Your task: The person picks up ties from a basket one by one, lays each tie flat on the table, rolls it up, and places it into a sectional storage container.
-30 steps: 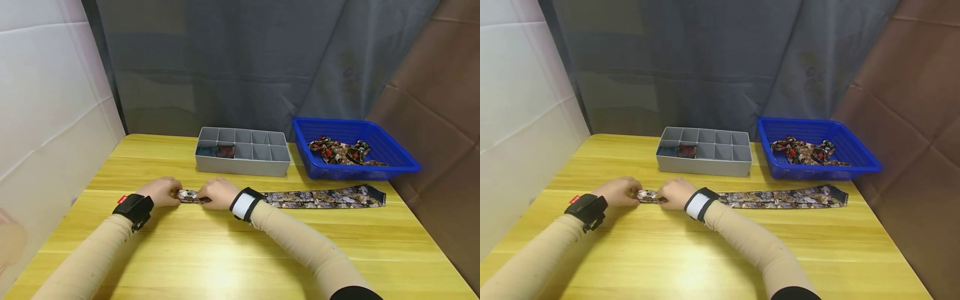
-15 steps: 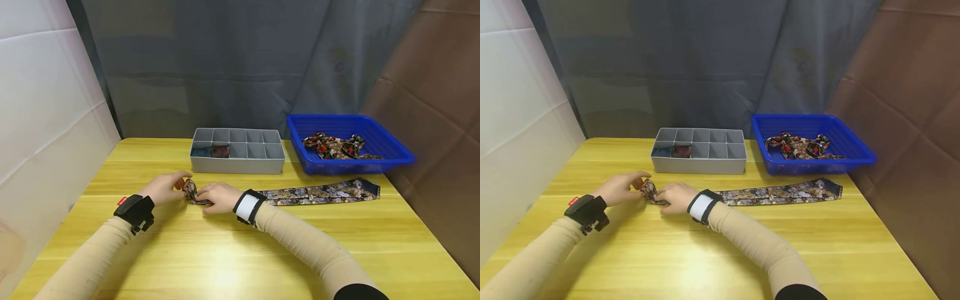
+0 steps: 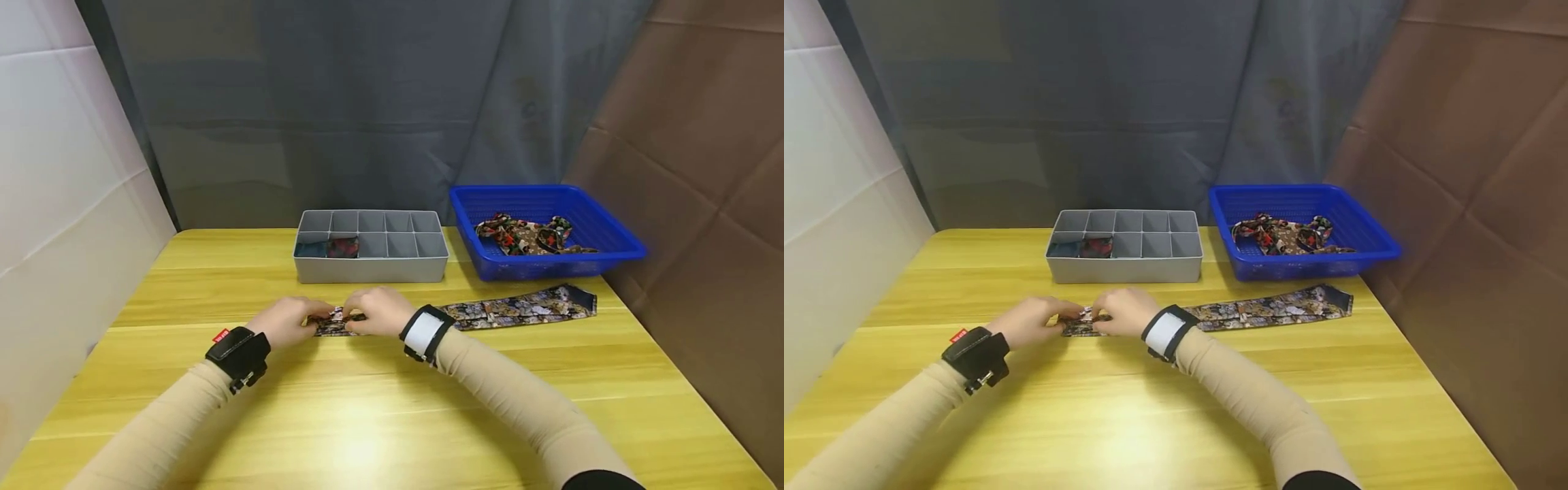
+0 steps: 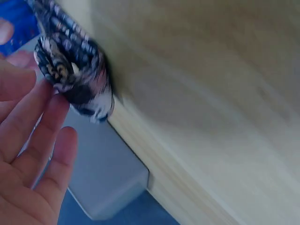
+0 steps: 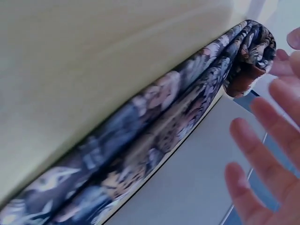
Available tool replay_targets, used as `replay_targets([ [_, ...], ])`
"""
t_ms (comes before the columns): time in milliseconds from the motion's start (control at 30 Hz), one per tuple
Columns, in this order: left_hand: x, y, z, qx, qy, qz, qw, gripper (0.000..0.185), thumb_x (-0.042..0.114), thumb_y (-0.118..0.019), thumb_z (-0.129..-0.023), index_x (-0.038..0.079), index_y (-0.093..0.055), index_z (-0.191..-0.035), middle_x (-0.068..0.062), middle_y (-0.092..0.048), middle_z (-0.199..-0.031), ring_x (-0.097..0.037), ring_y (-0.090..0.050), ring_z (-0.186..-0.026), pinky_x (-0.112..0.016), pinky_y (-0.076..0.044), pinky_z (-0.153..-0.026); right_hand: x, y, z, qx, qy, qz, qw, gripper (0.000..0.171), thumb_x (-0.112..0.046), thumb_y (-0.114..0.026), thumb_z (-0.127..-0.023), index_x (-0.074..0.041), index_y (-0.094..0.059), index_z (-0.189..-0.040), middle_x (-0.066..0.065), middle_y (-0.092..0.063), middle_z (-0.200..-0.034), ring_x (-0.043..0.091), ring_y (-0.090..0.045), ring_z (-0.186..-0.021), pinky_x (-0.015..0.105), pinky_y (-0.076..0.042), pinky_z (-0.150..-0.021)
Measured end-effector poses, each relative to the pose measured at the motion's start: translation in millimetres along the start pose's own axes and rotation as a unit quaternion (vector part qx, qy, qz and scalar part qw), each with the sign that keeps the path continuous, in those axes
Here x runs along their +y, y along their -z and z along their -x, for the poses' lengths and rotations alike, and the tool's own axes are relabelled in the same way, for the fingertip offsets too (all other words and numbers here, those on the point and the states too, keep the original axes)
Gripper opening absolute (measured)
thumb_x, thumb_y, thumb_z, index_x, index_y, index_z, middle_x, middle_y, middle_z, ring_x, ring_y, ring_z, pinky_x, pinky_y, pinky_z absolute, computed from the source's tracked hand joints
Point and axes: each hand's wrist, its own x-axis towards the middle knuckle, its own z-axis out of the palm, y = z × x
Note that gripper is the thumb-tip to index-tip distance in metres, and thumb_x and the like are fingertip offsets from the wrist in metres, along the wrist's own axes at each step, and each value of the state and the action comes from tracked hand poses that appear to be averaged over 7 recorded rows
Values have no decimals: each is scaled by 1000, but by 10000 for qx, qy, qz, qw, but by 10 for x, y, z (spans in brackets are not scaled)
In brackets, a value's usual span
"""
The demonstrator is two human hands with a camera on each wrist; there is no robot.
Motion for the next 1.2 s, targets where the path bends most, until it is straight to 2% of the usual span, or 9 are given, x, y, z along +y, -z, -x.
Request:
replay_targets([
  [100,29,-60,-12,-41,-83,-174,9998,37,-5,-62,-82,5,-70,-117,-9,-70,-105,-22,-66,-94,-38,-52,-80,30,-40,38,-47,217,117,9997,29,-31,-68,-90,-17,-71,-115,-2,-64,-124,15,-59,-113,31,-45,-97],
  [233,43,-92,-22,-128,-24,-83,9999,36,-4,-65,-84,6,-70,-118,-10,-70,-110,-26,-65,-102,-41,-51,-87,67,-126,75,-260,314,110,9991,38,-32,-67,-91,-17,-66,-125,0,-58,-135,19,-53,-123,35,-38,-105],
  [333,-18,-117,-37,-119,-96,36,9999,37,-3,-69,-81,2,-68,-118,-13,-67,-113,-30,-62,-106,-44,-49,-91,66,-151,111,-329,247,-43,9991,40,-31,-66,-91,-15,-65,-127,1,-57,-135,20,-53,-124,36,-37,-106],
  [433,-136,-152,-37,-105,-31,62,9999,43,3,-74,-77,-2,-64,-119,-16,-64,-114,-33,-60,-107,-46,-46,-94,41,-154,138,-458,116,-251,9986,41,-30,-66,-92,-14,-63,-129,3,-56,-136,20,-51,-126,35,-35,-107],
  [567,-257,-154,-22,-186,294,130,9993,44,15,-79,-74,-3,-65,-112,-12,-64,-103,-27,-59,-95,-43,-48,-87,23,-166,154,-565,12,-507,9971,42,-28,-65,-93,-13,-61,-131,4,-54,-138,20,-48,-129,33,-33,-109],
  [667,-285,-116,-24,-245,348,242,9988,39,22,-81,-74,-2,-67,-101,-4,-60,-89,-20,-54,-81,-36,-46,-74,23,-164,164,-577,18,-579,9966,42,-27,-64,-93,-13,-60,-132,4,-53,-139,20,-47,-129,33,-33,-109],
  [767,-298,-81,-20,-336,446,260,9981,39,25,-82,-73,-1,-68,-98,-1,-56,-83,-17,-49,-75,-33,-42,-68,18,-158,157,-620,48,-516,9967,43,-28,-63,-93,-14,-59,-134,3,-52,-141,19,-47,-130,33,-33,-109],
  [1000,-355,-62,-3,-568,879,-46,9945,41,25,-83,-73,2,-69,-104,-1,-58,-89,-18,-52,-80,-37,-46,-76,-26,-134,109,-654,258,103,9975,43,-32,-64,-93,-18,-60,-134,-2,-54,-139,19,-48,-129,36,-34,-109],
  [1200,-412,-47,56,-636,1069,-102,9922,41,26,-83,-73,4,-69,-104,0,-56,-86,-18,-50,-78,-36,-44,-72,-62,-159,59,-799,283,87,9964,48,-34,-64,-93,-21,-56,-138,-4,-50,-142,19,-46,-130,36,-33,-109],
])
